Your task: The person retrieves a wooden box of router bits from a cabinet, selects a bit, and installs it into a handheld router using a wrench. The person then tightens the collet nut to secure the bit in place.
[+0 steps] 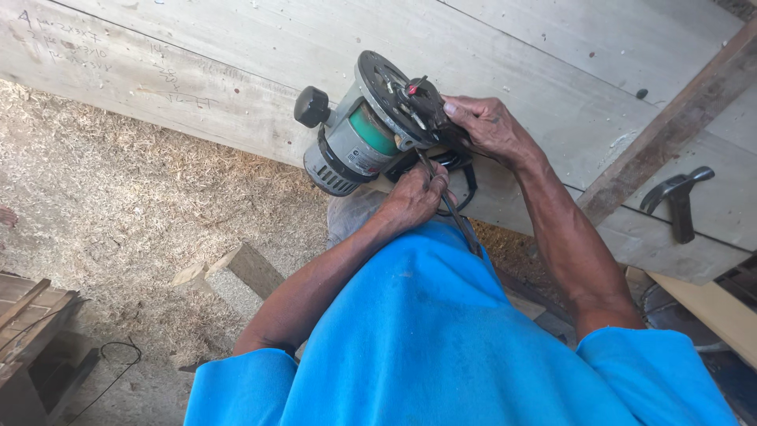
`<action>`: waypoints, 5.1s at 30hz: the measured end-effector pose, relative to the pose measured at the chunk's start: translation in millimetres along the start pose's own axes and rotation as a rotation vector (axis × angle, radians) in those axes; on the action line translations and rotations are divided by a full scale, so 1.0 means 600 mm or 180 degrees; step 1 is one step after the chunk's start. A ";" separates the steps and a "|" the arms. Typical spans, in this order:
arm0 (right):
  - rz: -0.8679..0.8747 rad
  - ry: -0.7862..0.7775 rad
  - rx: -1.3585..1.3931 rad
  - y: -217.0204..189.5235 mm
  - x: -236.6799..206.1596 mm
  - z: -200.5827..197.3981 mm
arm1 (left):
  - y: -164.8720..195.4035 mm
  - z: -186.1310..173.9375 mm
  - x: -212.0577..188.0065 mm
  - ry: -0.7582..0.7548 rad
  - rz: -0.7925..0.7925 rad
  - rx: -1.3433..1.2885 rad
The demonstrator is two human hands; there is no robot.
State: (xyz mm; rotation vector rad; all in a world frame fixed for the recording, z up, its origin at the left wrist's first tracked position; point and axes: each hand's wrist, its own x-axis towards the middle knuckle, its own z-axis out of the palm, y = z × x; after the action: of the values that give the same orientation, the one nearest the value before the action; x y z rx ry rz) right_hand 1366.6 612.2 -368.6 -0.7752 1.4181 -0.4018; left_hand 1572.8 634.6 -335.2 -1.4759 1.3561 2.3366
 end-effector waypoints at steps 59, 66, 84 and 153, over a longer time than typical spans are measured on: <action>-0.0363 0.0003 0.0327 0.001 0.000 -0.003 | 0.076 -0.174 -0.020 0.2000 0.2172 0.2904; 0.0036 0.0435 0.0836 0.001 -0.001 0.015 | 0.047 -0.169 -0.002 0.2100 0.2160 0.3090; 0.0158 0.0032 0.0363 -0.038 0.017 -0.020 | 0.058 -0.183 0.001 0.1894 0.2118 0.3067; 0.0333 0.0312 -0.0083 0.049 -0.141 0.013 | 0.034 -0.176 -0.006 0.1903 0.2663 0.3307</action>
State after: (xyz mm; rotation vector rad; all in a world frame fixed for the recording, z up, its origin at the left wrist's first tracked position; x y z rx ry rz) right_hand 1356.4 691.8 -327.9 -0.7068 1.5512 -0.3448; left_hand 1639.1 549.5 -335.8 -1.3351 3.0832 0.8316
